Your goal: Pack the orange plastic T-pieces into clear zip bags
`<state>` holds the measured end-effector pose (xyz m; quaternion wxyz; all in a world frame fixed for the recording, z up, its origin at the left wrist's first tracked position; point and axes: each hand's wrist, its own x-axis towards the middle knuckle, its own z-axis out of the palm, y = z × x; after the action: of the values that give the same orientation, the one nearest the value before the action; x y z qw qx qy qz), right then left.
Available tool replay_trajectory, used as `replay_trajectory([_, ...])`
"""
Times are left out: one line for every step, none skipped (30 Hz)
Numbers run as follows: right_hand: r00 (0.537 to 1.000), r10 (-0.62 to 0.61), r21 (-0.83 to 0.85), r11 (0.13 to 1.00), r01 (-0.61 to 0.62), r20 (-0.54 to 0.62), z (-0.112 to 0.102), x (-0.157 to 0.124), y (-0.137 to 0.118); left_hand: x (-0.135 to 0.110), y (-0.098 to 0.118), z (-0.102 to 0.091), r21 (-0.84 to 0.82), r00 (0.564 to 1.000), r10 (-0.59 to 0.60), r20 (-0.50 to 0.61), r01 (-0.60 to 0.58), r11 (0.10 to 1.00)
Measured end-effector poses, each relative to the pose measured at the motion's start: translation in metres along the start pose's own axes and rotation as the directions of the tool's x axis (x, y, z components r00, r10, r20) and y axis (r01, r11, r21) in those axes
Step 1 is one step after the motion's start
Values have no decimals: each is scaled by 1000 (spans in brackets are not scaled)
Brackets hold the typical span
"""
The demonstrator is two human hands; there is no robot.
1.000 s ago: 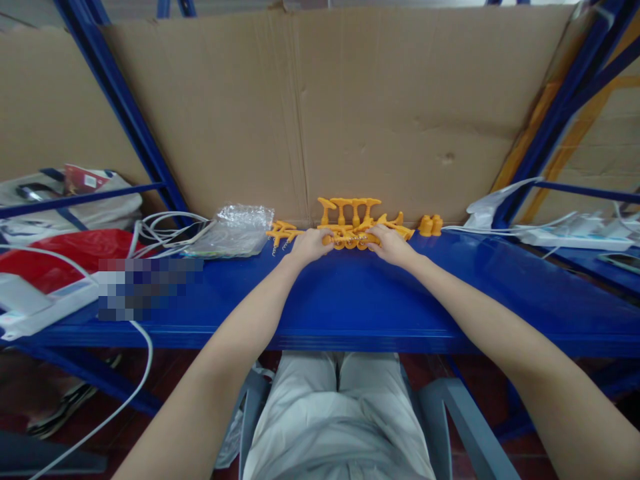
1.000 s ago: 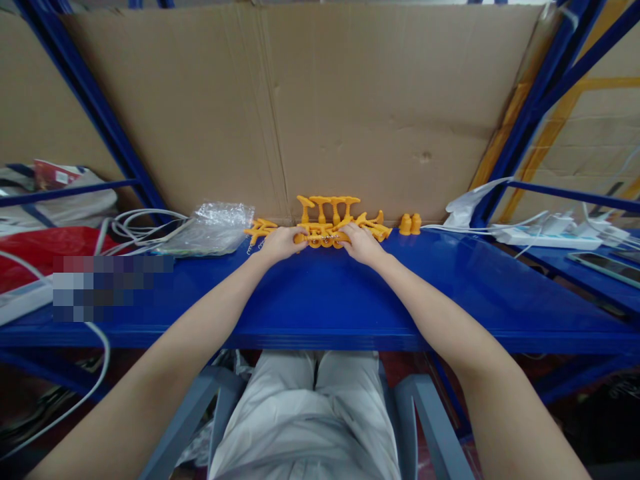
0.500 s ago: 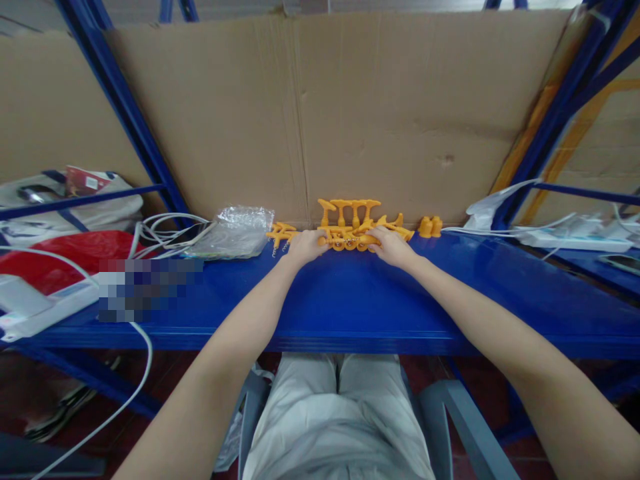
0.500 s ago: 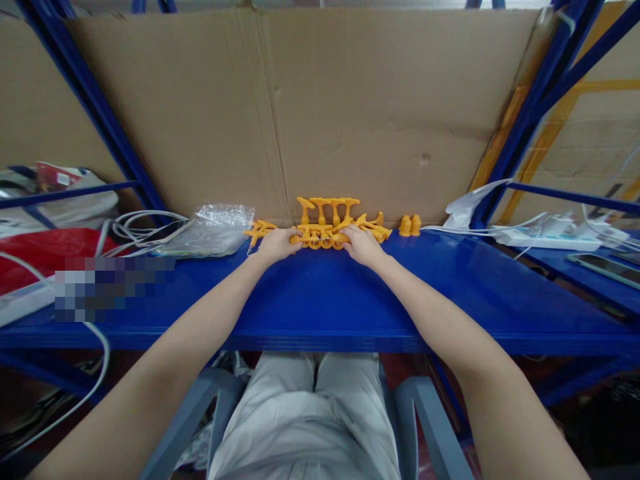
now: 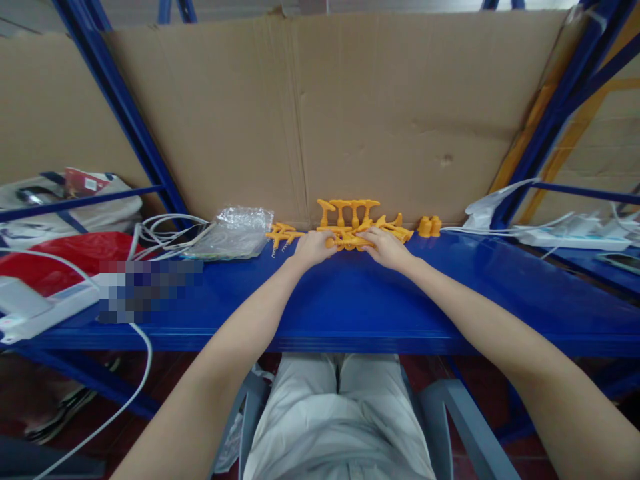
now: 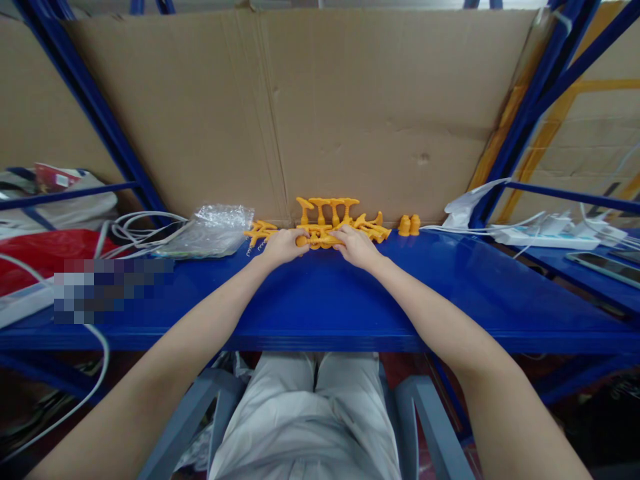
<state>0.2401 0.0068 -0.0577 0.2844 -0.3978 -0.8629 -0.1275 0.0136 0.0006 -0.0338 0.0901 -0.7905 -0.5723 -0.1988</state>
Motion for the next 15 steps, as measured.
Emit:
replay_trajectory([1000,-3,4,1000,3,-7,0,0,-1,0,1,0,-3,1000,-2,-4,2,1000])
replay_trajectory([1000,-5,7,1000,6,-13,0,0,-1,0,1,-1,-10,1000,-4,-6,4,1000])
replay_trajectory([1000,-9,10,1000,10,-18,0,1,-1,0,1,-1,-18,1000,-5,-6,5,1000])
replay_trajectory([1000,-14,14,1000,15,-21,0,1,-1,0,1,-1,-27,1000,-4,-6,3,1000])
replay_trajectory([1000,-17,20,1000,18,-22,1,1,-1,0,1,-1,-34,1000,-1,-6,1,999])
replay_trajectory([1000,-17,30,999,18,-23,1,1,-1,0,0,-1,-39,1000,1,-8,-1,999])
replay_trajectory([1000,-16,46,999,17,-25,2,2,-1,0,0,-1,-42,1000,2,-11,-2,999])
replay_trajectory([999,-12,67,998,14,-31,2,2,0,0,-1,-1,-42,1000,-1,-13,0,999])
replay_trajectory([999,-6,93,996,10,-44,2,3,0,0,-1,-1,-41,1000,-6,-14,5,999])
replay_trajectory([998,1,122,992,6,-58,2,4,2,1,-2,-1,-37,1000,-14,-13,13,999])
replay_trajectory([997,10,154,988,1,-71,2,4,3,1,-2,-1,-30,1000,-24,-12,23,999])
replay_trajectory([997,20,188,982,-4,-81,2,5,5,1,-3,-1,-22,999,-32,-9,32,999])
replay_trajectory([996,31,225,974,-11,-86,2,6,8,1,-4,-2,-13,999,-37,-5,37,999])
replay_trajectory([995,46,267,963,-22,-85,2,7,10,1,-5,-2,-5,999,-40,-2,40,999])
replay_trajectory([995,66,313,949,-38,-79,2,8,12,2,-6,-1,1,999,-39,-1,39,999])
